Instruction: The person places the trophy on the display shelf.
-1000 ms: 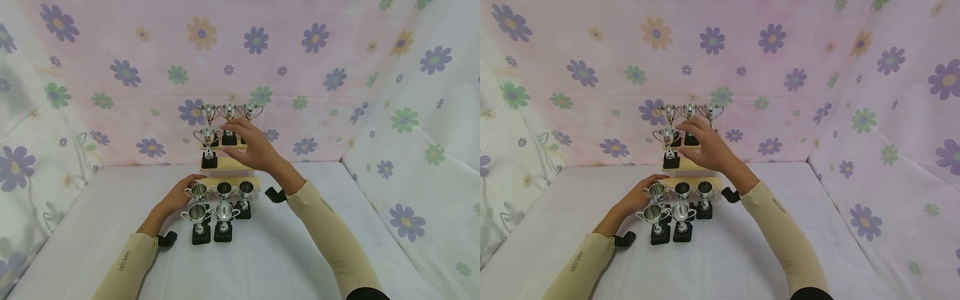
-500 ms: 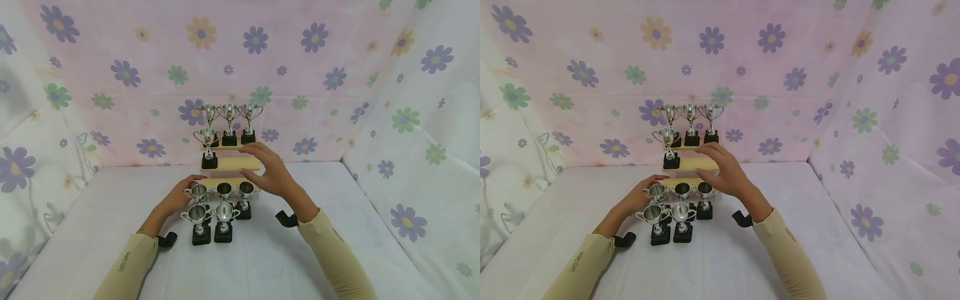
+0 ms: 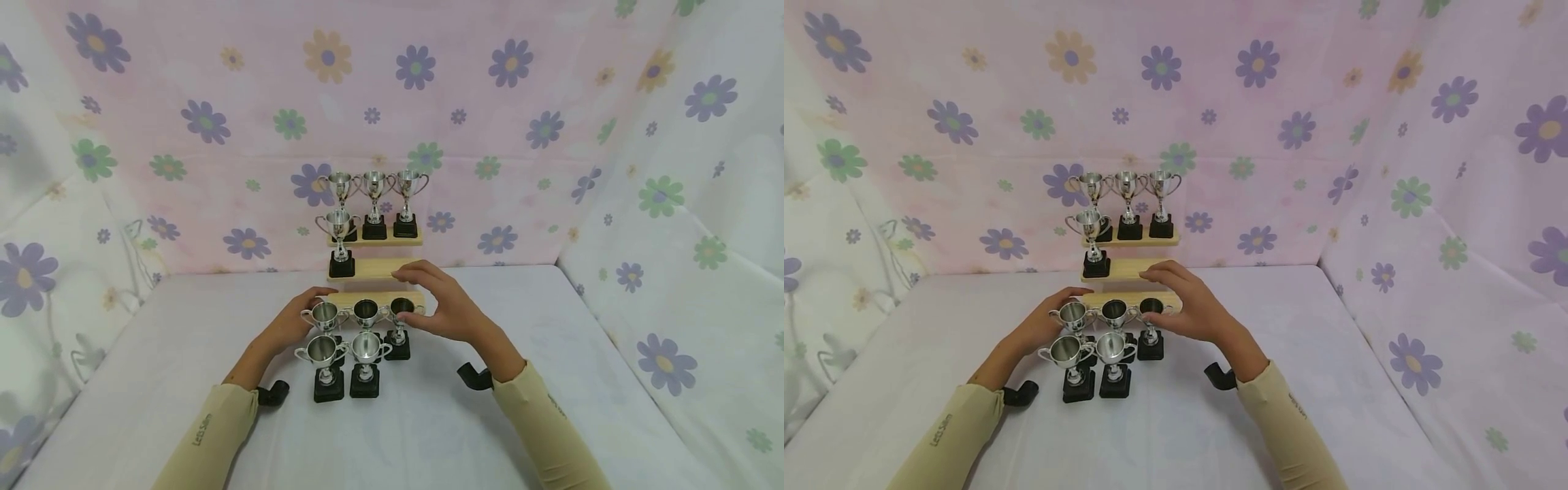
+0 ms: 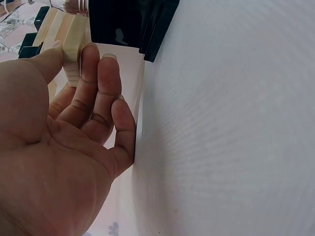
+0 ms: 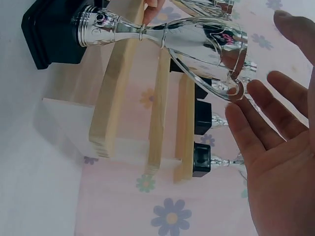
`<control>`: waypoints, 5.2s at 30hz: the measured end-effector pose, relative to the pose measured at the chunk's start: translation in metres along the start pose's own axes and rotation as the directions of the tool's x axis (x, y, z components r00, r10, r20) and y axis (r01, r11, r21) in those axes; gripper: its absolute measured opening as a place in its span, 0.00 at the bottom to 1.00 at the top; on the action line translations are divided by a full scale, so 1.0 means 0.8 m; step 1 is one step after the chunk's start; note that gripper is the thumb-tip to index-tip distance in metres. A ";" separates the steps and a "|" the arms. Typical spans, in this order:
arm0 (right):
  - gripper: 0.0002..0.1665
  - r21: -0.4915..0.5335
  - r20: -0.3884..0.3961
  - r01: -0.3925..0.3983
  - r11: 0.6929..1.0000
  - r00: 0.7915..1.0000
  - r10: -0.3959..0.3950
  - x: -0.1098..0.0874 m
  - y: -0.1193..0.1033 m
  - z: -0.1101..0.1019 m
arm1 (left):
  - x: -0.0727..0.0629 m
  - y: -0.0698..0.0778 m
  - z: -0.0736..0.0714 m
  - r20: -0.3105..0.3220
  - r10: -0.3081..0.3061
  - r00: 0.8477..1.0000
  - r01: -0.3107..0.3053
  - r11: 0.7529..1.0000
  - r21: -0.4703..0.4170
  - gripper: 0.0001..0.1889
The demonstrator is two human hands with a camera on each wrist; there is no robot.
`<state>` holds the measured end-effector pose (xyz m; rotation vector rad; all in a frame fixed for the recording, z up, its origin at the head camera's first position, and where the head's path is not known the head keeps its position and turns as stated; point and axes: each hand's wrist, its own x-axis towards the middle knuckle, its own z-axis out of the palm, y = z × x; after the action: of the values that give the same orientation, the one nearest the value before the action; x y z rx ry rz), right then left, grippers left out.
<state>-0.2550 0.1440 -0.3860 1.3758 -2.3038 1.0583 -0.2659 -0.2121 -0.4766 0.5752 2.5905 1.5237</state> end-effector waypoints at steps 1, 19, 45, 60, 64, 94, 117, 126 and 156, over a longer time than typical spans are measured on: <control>0.41 0.010 0.016 0.001 1.000 1.000 -0.002 0.000 0.001 0.000 | 0.000 0.000 0.000 0.000 0.004 1.000 -0.004 1.000 -0.002 0.40; 0.26 0.009 0.167 -0.044 0.999 0.985 0.042 -0.005 0.012 0.010 | -0.004 0.003 0.001 -0.011 -0.041 0.999 0.041 0.999 0.025 0.41; 0.26 -0.046 0.117 -0.052 0.998 0.992 0.057 -0.002 0.003 -0.009 | 0.000 -0.002 0.002 -0.012 -0.011 1.000 0.011 1.000 0.009 0.37; 0.27 -0.042 0.020 0.023 0.999 1.000 -0.022 0.022 -0.008 -0.036 | 0.000 0.001 0.003 -0.019 -0.031 0.999 0.031 0.999 0.022 0.40; 0.27 -0.050 0.022 0.048 0.998 0.999 -0.047 0.035 -0.013 -0.043 | -0.001 -0.002 0.003 -0.025 -0.034 0.999 0.035 0.999 0.022 0.39; 0.25 -0.179 0.078 0.021 0.984 0.997 -0.007 0.136 0.002 -0.087 | -0.003 0.009 0.002 -0.027 -0.036 0.999 0.037 0.999 0.015 0.40; 0.28 -0.256 0.127 -0.105 0.961 0.982 0.141 0.181 0.025 -0.062 | -0.004 0.007 0.002 -0.022 -0.052 0.998 0.052 0.999 -0.002 0.38; 0.28 -0.294 0.157 -0.119 0.948 0.973 0.171 0.191 0.024 -0.050 | -0.002 0.005 0.002 -0.017 -0.053 0.998 0.054 0.998 0.013 0.36; 0.32 -0.266 0.076 -0.039 0.963 0.995 0.061 0.172 0.011 -0.049 | -0.001 0.003 0.002 -0.013 -0.042 0.999 0.042 0.999 0.018 0.38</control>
<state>-0.3396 0.0837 -0.2870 1.2843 -2.4449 0.6846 -0.2639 -0.2102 -0.4758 0.5112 2.6110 1.4979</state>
